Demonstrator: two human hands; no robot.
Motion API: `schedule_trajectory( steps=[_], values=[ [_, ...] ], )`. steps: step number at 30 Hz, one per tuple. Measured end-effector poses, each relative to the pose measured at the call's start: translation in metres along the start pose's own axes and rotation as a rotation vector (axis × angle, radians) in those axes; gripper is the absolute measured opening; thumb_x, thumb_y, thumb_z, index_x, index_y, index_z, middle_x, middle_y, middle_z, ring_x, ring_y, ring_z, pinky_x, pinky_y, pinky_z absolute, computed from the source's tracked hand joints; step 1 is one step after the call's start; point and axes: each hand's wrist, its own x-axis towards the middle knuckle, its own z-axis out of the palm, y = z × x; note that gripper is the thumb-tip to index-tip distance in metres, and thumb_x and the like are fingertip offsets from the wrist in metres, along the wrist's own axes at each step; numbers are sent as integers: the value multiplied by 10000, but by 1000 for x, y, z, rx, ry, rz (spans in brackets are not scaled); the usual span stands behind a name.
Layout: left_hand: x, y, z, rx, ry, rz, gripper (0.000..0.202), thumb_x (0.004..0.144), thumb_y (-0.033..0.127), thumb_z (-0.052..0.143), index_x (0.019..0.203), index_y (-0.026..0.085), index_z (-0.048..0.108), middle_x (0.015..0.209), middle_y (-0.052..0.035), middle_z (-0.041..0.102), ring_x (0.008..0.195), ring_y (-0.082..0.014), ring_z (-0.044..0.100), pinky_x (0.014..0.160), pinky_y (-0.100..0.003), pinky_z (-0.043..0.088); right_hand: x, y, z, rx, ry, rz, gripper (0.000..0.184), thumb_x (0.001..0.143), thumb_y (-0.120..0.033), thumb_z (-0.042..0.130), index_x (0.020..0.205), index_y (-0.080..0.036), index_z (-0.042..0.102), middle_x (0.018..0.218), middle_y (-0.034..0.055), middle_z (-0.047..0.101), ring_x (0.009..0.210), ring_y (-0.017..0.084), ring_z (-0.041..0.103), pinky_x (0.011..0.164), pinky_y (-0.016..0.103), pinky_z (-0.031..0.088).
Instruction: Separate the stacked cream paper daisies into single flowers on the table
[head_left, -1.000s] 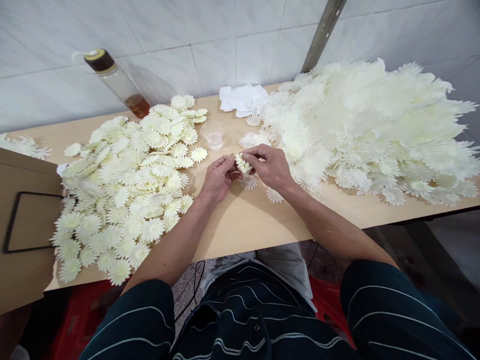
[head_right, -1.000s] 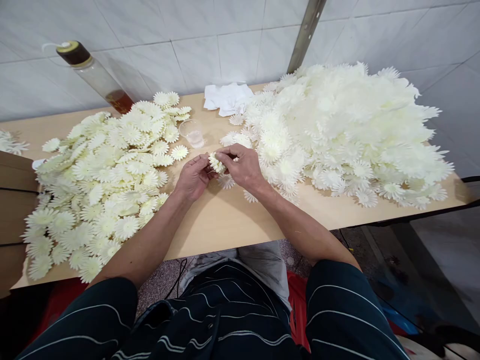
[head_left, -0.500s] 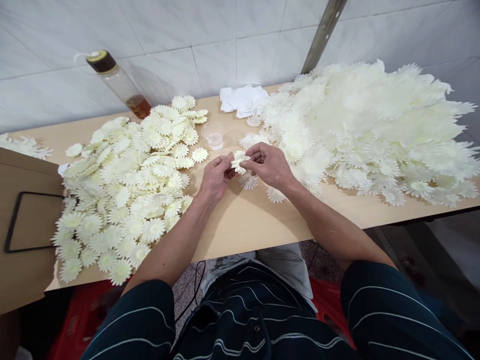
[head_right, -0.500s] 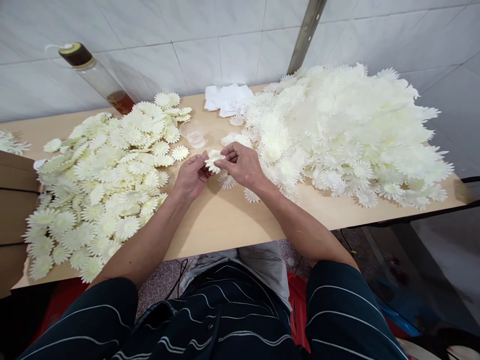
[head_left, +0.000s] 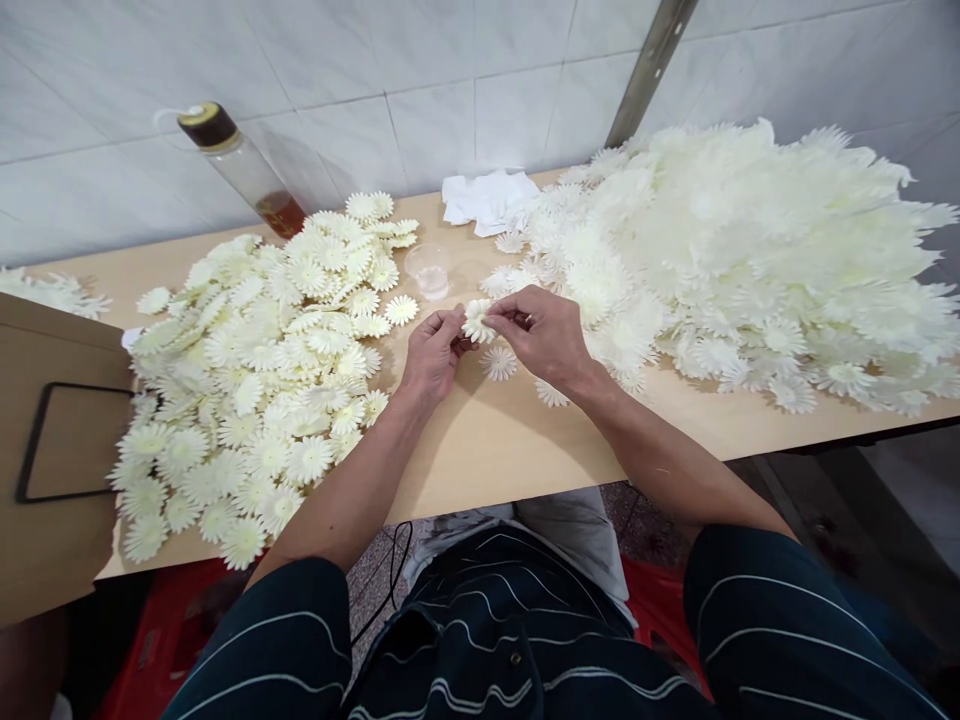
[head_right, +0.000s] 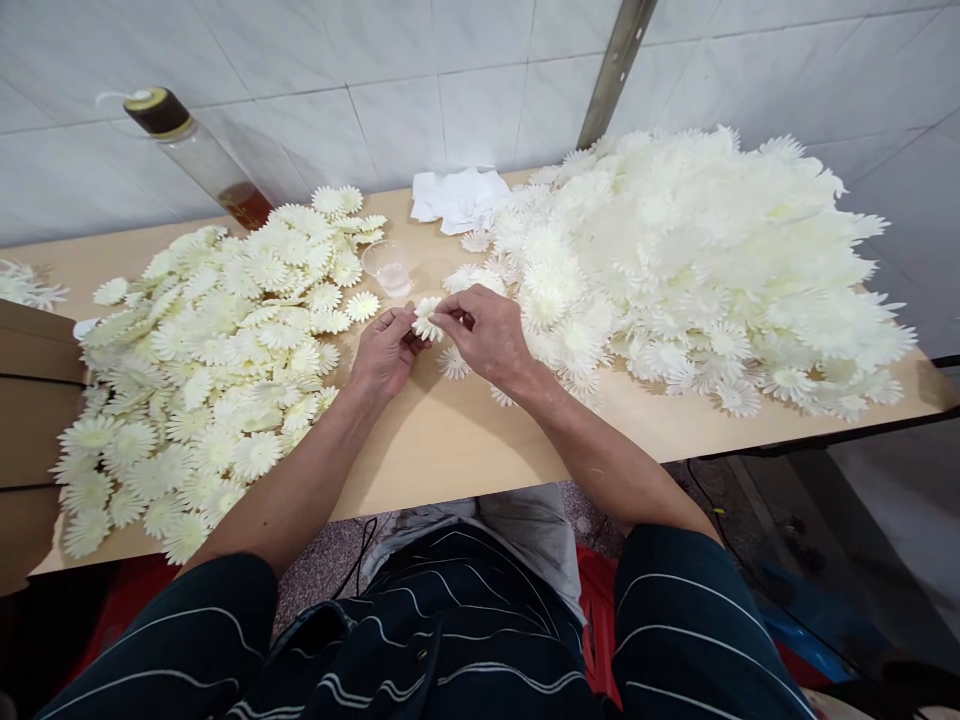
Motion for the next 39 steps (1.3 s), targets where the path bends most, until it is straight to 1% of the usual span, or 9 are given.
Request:
schedule_trajectory(
  steps=[3, 6, 10, 13, 22, 26, 29, 36, 39],
  values=[
    [-3, -2, 1, -3, -16, 20, 509, 786, 435, 1054, 670, 194, 621, 670, 45, 600, 604, -87, 584, 630, -237, 570, 0, 2, 2, -34, -89, 21, 205, 996, -438, 862, 982, -233, 863, 1005, 73, 864, 850, 231, 761, 858, 403, 630],
    [-6, -3, 2, -1, -35, 9, 513, 758, 440, 1070, 664, 192, 630, 682, 38, 616, 628, -94, 602, 645, -241, 574, -1, 1, 2, -54, -93, 65, 252, 1002, -491, 854, 1008, -239, 866, 1041, 76, 876, 844, 239, 767, 863, 411, 628],
    [-6, -6, 2, 8, -34, 1, 497, 756, 431, 1070, 672, 190, 643, 670, 37, 610, 626, -94, 595, 641, -241, 556, -2, -3, 2, -121, -124, 42, 145, 1024, -356, 810, 999, -221, 858, 985, 66, 870, 854, 235, 762, 884, 392, 596],
    [-5, -8, 0, -3, -55, 10, 499, 725, 430, 1086, 671, 187, 653, 662, 33, 620, 621, -96, 589, 635, -247, 552, -4, -3, 1, -193, -140, -15, 181, 1066, -286, 718, 984, -209, 860, 962, 77, 857, 891, 240, 759, 883, 376, 560],
    [0, -12, -4, -10, -103, 19, 507, 622, 464, 1123, 761, 179, 728, 741, 7, 705, 678, -109, 649, 670, -253, 584, -5, 8, 9, -322, -93, -128, 258, 1117, -231, 545, 1013, -174, 774, 979, 119, 816, 881, 232, 715, 784, 341, 480],
    [1, -12, -5, 3, -153, 56, 589, 536, 522, 1141, 853, 190, 771, 769, 22, 720, 700, -112, 674, 696, -265, 616, -5, 10, 14, -352, -66, -150, 197, 1073, -174, 547, 990, -198, 724, 967, 115, 797, 875, 231, 708, 781, 331, 492],
    [1, -10, -6, 20, -157, 71, 594, 522, 459, 1142, 904, 200, 769, 771, 33, 734, 697, -111, 684, 705, -264, 617, -2, 11, 17, -350, -51, -149, 162, 1039, -175, 560, 965, -212, 700, 973, 112, 796, 881, 232, 702, 789, 334, 506],
    [9, -2, -12, -27, -89, 2, 421, 581, 228, 1006, 909, 190, 745, 821, 8, 762, 705, -128, 691, 673, -271, 596, 11, 5, 16, -120, 13, 39, 83, 963, -242, 574, 913, -226, 638, 912, 71, 759, 841, 217, 682, 829, 368, 546],
    [9, -2, -12, -15, -100, -19, 375, 634, 194, 930, 962, 198, 747, 882, -10, 783, 757, -149, 713, 681, -280, 590, 11, 0, 13, 10, -20, 154, 75, 943, -274, 588, 903, -228, 632, 872, 49, 734, 818, 209, 675, 796, 362, 550]
  ],
)
